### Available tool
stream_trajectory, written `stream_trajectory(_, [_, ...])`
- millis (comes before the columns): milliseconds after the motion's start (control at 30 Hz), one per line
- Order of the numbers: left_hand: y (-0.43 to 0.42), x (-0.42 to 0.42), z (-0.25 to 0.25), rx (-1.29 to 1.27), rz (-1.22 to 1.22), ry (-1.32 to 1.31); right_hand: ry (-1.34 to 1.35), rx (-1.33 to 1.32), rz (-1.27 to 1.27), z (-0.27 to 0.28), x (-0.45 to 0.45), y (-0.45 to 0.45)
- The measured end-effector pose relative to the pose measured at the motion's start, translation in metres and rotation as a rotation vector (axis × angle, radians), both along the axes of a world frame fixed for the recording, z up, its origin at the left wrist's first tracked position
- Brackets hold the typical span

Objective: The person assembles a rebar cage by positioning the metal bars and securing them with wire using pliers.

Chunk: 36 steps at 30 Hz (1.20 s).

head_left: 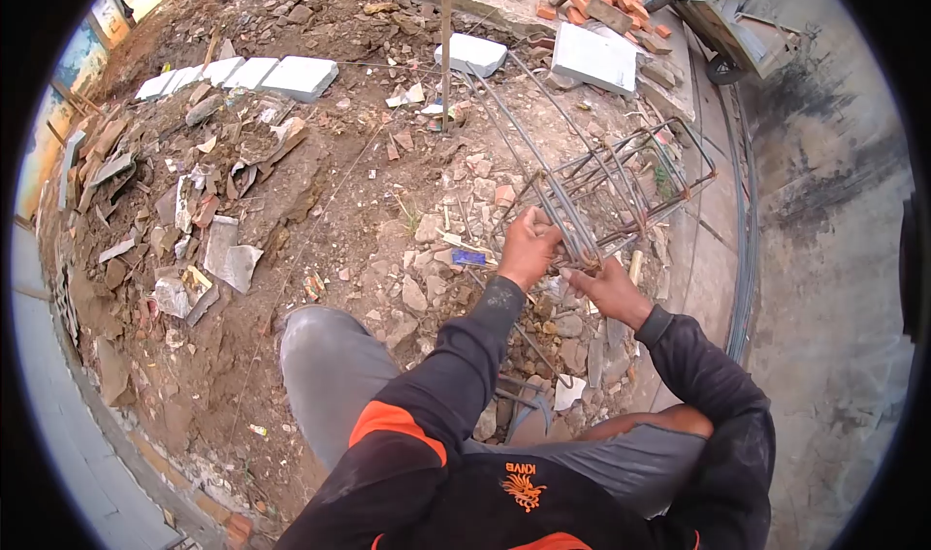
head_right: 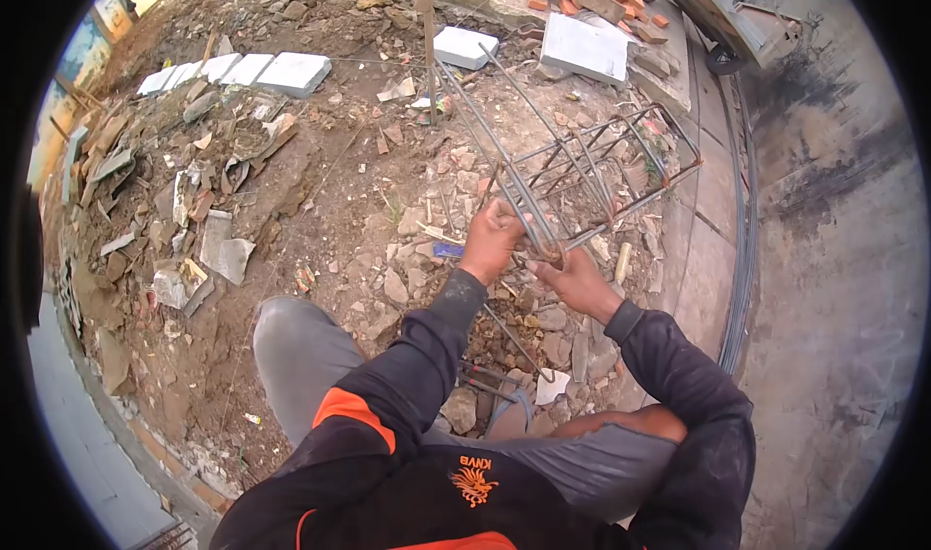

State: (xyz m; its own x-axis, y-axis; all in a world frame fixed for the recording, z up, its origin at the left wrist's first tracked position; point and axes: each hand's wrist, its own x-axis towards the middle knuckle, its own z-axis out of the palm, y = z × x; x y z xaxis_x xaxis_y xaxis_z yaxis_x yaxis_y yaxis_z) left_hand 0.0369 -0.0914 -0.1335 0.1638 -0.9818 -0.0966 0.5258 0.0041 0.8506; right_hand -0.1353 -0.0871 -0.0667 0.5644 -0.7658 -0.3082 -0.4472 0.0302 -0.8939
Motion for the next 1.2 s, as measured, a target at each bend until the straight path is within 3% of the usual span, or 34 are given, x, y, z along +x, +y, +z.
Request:
stream_trajectory(267, [-0.002,-0.003,0.002,0.054,0.127,-0.072,-0.157,0.035,-0.18,-0.01,0.015,0.01])
stream_trajectory(367, [-0.002,-0.002,0.008,0.119,0.078,-0.109,-0.196,-0.031,-0.148,-0.021,0.01,0.007])
stream_trajectory(433, [-0.001,-0.003,0.012,0.105,0.056,-0.088,-0.083,-0.063,-0.153,0.002,0.016,0.019])
stream_trajectory(567, [0.007,-0.011,0.032,0.108,0.004,-0.029,-0.168,-0.04,-0.159,-0.02,-0.01,0.012])
stream_trajectory(1200, [-0.025,-0.077,0.054,0.059,-0.115,0.052,-0.143,0.022,-0.115,0.053,-0.081,-0.019])
